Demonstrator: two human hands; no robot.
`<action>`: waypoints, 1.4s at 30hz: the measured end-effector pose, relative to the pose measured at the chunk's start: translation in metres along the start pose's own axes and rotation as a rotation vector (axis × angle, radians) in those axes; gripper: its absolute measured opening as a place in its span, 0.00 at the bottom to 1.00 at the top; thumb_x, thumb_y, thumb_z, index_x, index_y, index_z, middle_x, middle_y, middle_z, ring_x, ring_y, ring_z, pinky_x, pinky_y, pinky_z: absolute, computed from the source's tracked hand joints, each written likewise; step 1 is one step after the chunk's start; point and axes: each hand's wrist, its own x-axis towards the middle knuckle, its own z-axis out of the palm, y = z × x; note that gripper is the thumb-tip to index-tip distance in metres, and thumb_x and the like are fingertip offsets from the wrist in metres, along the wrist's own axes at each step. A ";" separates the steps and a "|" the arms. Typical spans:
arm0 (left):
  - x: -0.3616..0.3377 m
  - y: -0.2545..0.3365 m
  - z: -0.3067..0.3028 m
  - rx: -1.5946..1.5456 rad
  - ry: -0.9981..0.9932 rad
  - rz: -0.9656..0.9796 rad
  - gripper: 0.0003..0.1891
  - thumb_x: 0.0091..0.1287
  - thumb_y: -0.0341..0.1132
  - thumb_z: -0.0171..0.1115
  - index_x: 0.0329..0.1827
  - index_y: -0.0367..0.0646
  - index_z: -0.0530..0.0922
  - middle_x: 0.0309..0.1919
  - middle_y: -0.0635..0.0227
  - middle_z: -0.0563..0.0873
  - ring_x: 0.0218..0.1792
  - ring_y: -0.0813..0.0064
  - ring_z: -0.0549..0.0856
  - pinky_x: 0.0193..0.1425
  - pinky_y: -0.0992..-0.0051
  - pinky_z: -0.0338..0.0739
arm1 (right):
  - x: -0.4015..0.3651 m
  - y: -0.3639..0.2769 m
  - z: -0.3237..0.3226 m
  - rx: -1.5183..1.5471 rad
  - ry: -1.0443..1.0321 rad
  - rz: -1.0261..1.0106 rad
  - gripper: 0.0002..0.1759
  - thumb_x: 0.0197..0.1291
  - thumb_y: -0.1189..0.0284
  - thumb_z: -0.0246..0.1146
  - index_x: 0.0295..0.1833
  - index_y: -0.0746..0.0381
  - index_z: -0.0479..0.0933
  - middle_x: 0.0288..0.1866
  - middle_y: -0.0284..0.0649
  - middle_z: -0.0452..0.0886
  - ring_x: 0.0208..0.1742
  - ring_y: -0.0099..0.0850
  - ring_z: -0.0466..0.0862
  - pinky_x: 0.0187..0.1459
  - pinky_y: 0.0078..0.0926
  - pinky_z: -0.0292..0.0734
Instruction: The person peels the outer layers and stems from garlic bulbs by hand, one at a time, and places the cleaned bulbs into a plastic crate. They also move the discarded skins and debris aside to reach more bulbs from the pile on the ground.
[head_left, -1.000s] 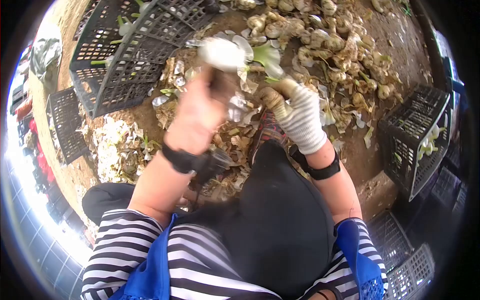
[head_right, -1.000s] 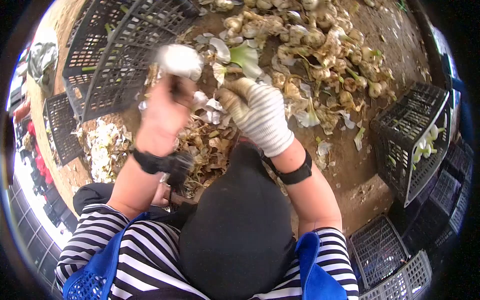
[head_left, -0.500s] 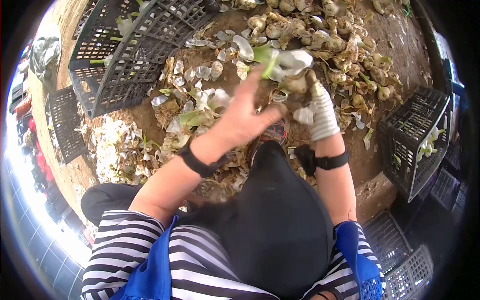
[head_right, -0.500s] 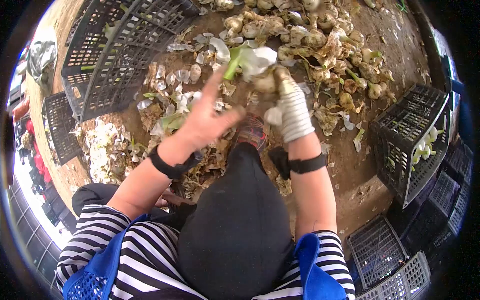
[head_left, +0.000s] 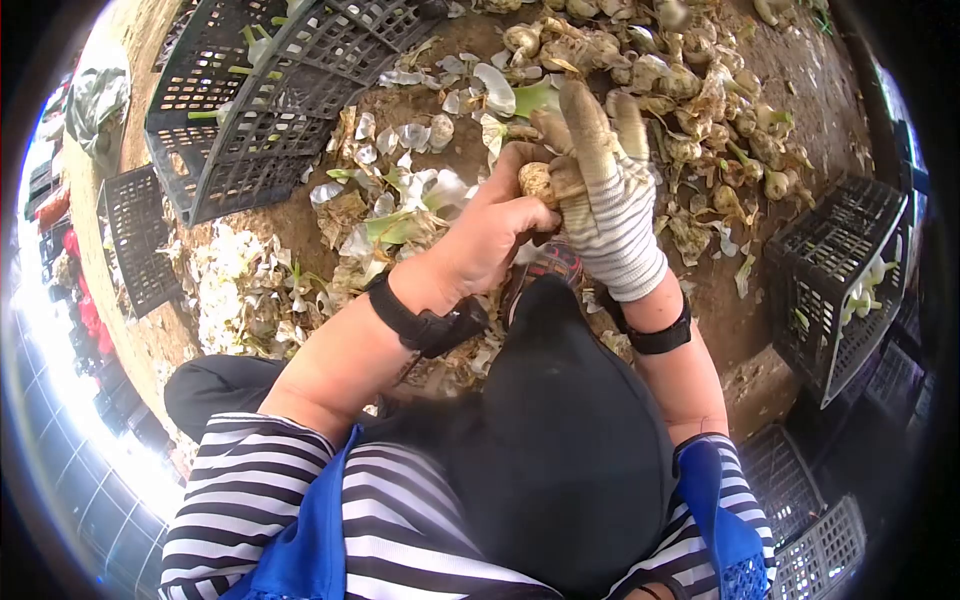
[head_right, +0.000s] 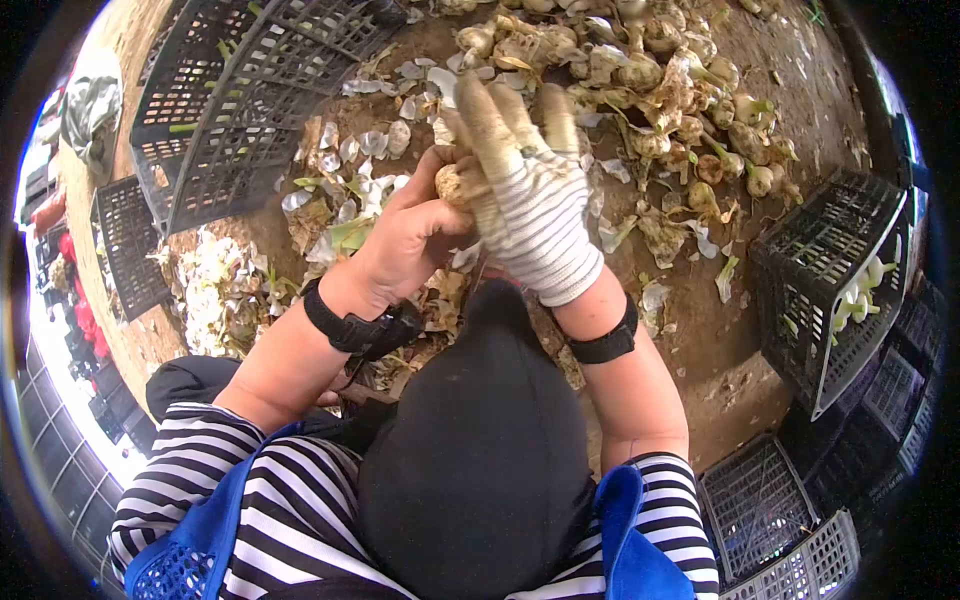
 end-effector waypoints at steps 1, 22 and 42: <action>-0.001 0.002 -0.002 0.002 0.005 0.000 0.28 0.50 0.21 0.48 0.58 0.41 0.61 0.52 0.60 0.74 0.53 0.69 0.76 0.50 0.73 0.73 | -0.001 0.009 0.001 -0.122 -0.002 -0.064 0.35 0.51 0.74 0.59 0.68 0.58 0.59 0.67 0.39 0.66 0.67 0.36 0.66 0.68 0.48 0.49; 0.009 0.012 -0.018 0.580 0.151 0.030 0.15 0.58 0.27 0.60 0.48 0.34 0.72 0.43 0.64 0.79 0.41 0.76 0.80 0.48 0.76 0.74 | -0.011 0.016 -0.008 -0.114 -0.083 -0.159 0.31 0.42 0.71 0.63 0.58 0.57 0.72 0.28 0.34 0.73 0.33 0.37 0.75 0.43 0.37 0.70; 0.015 -0.008 0.001 -0.192 0.259 -0.089 0.22 0.58 0.39 0.68 0.50 0.37 0.72 0.39 0.63 0.80 0.42 0.75 0.79 0.47 0.75 0.76 | -0.013 0.001 0.002 1.059 0.166 1.062 0.11 0.60 0.74 0.62 0.47 0.68 0.77 0.34 0.35 0.81 0.32 0.20 0.79 0.34 0.16 0.75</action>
